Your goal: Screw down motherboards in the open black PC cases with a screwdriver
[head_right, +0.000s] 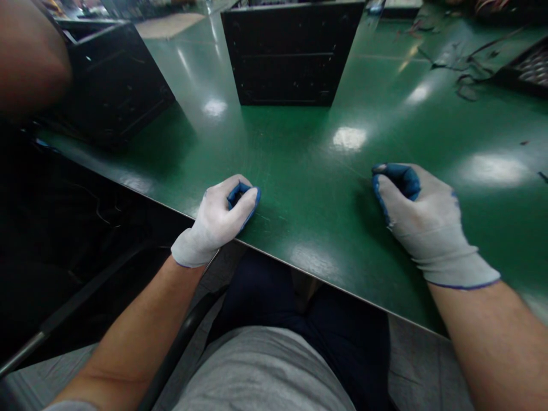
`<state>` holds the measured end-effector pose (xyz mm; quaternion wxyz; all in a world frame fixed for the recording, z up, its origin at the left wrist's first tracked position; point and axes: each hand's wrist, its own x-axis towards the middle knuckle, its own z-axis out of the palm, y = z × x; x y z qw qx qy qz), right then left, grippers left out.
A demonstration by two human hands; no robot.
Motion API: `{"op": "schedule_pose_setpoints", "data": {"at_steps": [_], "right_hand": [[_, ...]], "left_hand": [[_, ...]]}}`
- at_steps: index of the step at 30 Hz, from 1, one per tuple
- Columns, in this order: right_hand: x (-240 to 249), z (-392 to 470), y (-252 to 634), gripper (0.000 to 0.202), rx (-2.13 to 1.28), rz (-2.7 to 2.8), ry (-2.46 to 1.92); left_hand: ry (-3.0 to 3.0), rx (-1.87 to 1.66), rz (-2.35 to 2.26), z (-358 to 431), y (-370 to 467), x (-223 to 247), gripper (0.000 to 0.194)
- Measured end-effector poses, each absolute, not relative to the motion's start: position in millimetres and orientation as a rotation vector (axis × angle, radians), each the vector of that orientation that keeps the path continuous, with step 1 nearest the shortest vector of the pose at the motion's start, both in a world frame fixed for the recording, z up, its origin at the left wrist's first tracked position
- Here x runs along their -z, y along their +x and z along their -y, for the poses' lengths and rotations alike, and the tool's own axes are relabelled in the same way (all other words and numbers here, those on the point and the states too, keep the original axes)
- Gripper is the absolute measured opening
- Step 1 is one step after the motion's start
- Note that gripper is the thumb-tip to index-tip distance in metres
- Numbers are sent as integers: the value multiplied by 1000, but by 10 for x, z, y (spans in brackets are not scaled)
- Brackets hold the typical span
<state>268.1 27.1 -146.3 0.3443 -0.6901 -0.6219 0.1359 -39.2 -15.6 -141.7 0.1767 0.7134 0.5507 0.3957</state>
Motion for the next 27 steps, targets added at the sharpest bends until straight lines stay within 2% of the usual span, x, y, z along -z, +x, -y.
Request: {"op": "schedule_pose_setpoints", "data": {"at_steps": [27], "right_hand": [[1461, -263, 2661, 37, -319, 1646, -1766]], "left_hand": [[2029, -1083, -1630, 160, -377, 1406, 25]]}}
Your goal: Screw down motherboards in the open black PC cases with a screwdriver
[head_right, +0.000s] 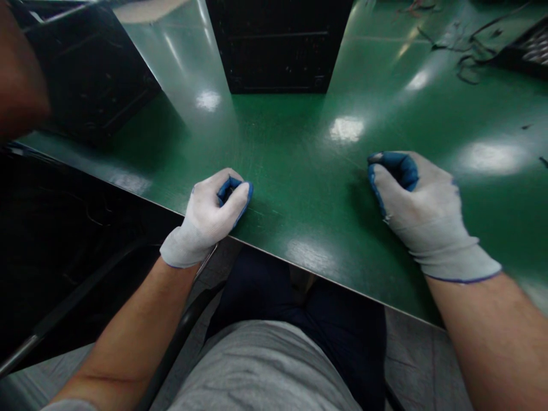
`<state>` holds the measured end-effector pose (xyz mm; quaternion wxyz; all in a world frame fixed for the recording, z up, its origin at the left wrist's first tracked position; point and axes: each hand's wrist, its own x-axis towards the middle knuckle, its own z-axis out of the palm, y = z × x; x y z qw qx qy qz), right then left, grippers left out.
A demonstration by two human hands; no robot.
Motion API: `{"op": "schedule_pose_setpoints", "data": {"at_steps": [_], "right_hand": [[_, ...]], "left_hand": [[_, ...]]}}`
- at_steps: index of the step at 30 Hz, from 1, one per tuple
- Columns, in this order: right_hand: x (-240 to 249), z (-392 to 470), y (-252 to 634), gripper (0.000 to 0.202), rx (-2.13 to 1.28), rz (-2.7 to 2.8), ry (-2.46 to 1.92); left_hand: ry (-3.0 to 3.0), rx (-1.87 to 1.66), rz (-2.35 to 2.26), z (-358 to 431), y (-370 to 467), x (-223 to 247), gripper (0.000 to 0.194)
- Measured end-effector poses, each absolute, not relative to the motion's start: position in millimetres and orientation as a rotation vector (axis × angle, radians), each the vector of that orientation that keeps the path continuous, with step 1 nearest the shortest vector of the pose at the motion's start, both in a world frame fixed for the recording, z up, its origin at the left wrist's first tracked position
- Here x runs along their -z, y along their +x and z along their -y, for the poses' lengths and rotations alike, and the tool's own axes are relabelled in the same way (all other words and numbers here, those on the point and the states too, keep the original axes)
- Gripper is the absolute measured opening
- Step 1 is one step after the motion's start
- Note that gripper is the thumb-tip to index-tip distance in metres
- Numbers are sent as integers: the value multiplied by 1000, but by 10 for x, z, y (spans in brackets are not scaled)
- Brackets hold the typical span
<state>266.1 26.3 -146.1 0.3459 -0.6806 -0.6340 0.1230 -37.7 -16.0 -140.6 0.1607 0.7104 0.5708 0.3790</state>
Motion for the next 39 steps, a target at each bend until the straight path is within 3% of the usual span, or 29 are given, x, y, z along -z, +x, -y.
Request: {"op": "schedule_pose_setpoints", "data": {"at_steps": [28, 35, 39], "right_hand": [[1459, -258, 2654, 40, -412, 1685, -1648], [1537, -322, 2688, 44, -457, 1728, -1557], [1551, -323, 2688, 45, -476, 1721, -1545]], "left_hand": [[2033, -1047, -1610, 172, -412, 1415, 21], [2132, -903, -1642, -217, -405, 1091, 22], [2253, -906, -1783, -754, -416, 893, 12]]}}
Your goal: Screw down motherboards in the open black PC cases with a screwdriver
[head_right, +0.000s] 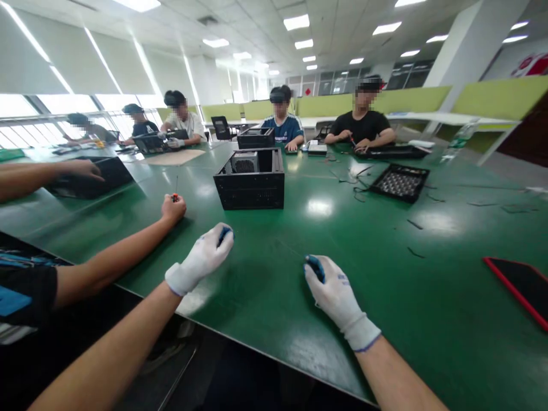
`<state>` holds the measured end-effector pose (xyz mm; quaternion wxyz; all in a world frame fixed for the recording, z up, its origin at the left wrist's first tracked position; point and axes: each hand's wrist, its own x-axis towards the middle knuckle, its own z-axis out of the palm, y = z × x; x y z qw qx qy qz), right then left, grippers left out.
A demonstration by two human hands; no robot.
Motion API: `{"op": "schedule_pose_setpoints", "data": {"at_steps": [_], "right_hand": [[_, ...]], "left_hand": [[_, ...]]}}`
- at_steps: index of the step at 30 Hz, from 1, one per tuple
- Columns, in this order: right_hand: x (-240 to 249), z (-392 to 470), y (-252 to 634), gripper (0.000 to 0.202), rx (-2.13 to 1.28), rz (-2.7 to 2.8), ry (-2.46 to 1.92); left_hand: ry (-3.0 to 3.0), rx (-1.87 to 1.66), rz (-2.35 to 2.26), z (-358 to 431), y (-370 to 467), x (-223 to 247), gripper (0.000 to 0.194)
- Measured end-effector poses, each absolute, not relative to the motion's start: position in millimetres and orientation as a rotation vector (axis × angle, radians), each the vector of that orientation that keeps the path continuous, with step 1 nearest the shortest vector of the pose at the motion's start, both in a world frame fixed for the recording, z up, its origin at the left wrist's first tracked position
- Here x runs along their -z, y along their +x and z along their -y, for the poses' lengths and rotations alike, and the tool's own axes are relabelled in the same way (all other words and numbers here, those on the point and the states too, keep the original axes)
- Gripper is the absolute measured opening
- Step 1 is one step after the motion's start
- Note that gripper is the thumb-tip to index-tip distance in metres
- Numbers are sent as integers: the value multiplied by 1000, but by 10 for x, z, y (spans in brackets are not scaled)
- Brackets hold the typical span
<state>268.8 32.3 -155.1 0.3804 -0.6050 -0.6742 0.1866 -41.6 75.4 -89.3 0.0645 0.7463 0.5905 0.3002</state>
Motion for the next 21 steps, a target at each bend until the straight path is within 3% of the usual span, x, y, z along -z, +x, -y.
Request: {"op": "schedule_pose_setpoints", "data": {"at_steps": [12, 21], "right_hand": [[1605, -348, 2671, 45, -516, 1695, -1543], [1600, -370, 2675, 41, -525, 1662, -1549]], "left_hand": [[2418, -565, -2139, -2520, -202, 180, 37], [2388, -221, -2140, -3046, -152, 196, 47]]}}
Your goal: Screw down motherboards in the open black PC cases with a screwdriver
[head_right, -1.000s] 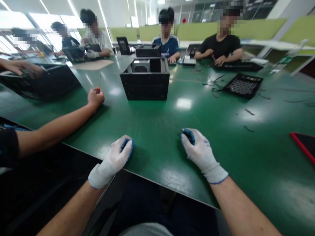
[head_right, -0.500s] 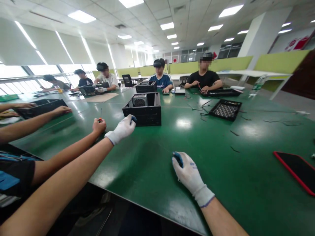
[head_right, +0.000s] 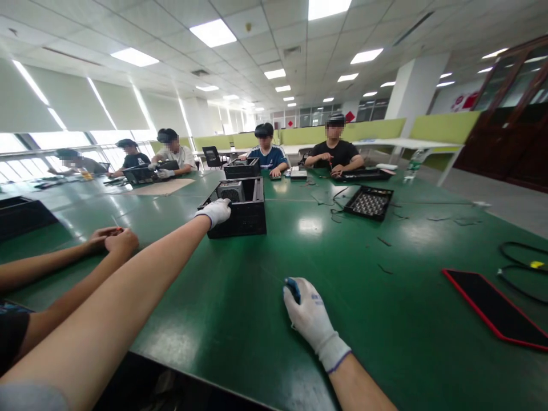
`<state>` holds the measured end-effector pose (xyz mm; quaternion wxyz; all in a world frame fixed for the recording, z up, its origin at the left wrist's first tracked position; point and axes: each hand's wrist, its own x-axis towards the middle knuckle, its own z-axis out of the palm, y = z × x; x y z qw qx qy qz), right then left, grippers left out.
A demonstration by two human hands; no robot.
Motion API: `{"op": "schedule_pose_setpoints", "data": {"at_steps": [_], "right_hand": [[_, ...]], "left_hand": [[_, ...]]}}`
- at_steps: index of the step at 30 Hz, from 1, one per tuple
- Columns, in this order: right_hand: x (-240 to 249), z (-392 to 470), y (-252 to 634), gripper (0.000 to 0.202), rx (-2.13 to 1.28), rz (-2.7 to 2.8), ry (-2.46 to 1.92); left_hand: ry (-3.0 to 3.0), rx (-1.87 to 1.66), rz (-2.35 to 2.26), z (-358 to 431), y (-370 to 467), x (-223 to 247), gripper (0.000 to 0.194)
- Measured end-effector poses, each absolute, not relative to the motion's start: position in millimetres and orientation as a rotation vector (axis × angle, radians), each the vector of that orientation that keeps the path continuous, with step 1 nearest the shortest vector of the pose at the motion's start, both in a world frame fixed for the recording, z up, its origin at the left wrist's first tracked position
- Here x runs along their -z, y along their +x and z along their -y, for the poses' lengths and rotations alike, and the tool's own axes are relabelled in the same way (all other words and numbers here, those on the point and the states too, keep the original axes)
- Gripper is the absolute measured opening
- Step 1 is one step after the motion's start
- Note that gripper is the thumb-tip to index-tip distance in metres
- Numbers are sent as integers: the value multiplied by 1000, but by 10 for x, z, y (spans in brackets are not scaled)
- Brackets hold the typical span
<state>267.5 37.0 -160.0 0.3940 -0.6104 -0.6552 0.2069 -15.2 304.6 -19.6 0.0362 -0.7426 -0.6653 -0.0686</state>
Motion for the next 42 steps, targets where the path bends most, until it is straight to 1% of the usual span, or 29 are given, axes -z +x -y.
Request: {"op": "schedule_pose_setpoints", "data": {"at_steps": [3, 6, 13, 16, 19, 22, 24, 26, 29, 33, 36, 38, 40, 42], "right_hand": [[1616, -384, 2661, 42, -511, 1670, -1551], [1615, -393, 2648, 41, -479, 1667, -1541], [1490, -301, 2711, 36, -295, 1637, -1442], [1221, -177, 2757, 36, -81, 1669, -1311], [769, -65, 2746, 40, 118, 1819, -1182], [354, -21, 2656, 42, 166, 2098, -1121], [209, 4, 2579, 37, 140, 2304, -1075], [172, 72, 2520, 33, 107, 2432, -1064], [213, 295, 2514, 30, 119, 2451, -1077], [239, 696, 2637, 21, 201, 2433, -989], [225, 938, 2733, 25, 289, 2412, -927], [221, 1047, 2774, 29, 328, 2398, -910], [223, 1117, 2807, 32, 333, 2402, -918], [216, 1149, 2844, 37, 340, 2418, -935]], "left_hand": [[-2269, 204, 2038, -2990, -153, 239, 50], [-2287, 206, 1977, -2764, -145, 247, 50], [-2386, 246, 1750, -1716, -83, 235, 44], [-2441, 326, 1601, -1164, -74, 242, 41], [-2520, 420, 1469, -639, -61, 248, 37], [-2604, 507, 1366, -212, -18, 252, 36], [-2645, 549, 1319, 9, 21, 248, 36], [-2679, 583, 1293, 198, 50, 223, 36], [-2730, 623, 1276, 463, 55, 129, 35], [-2857, 661, 1231, 786, 10, -19, 45], [-2974, 714, 1154, 944, -40, -70, 59], [-2984, 786, 1130, 991, -83, -94, 62], [-2949, 838, 1218, 985, -133, -130, 54], [-2921, 846, 1323, 931, -186, -167, 41]]}}
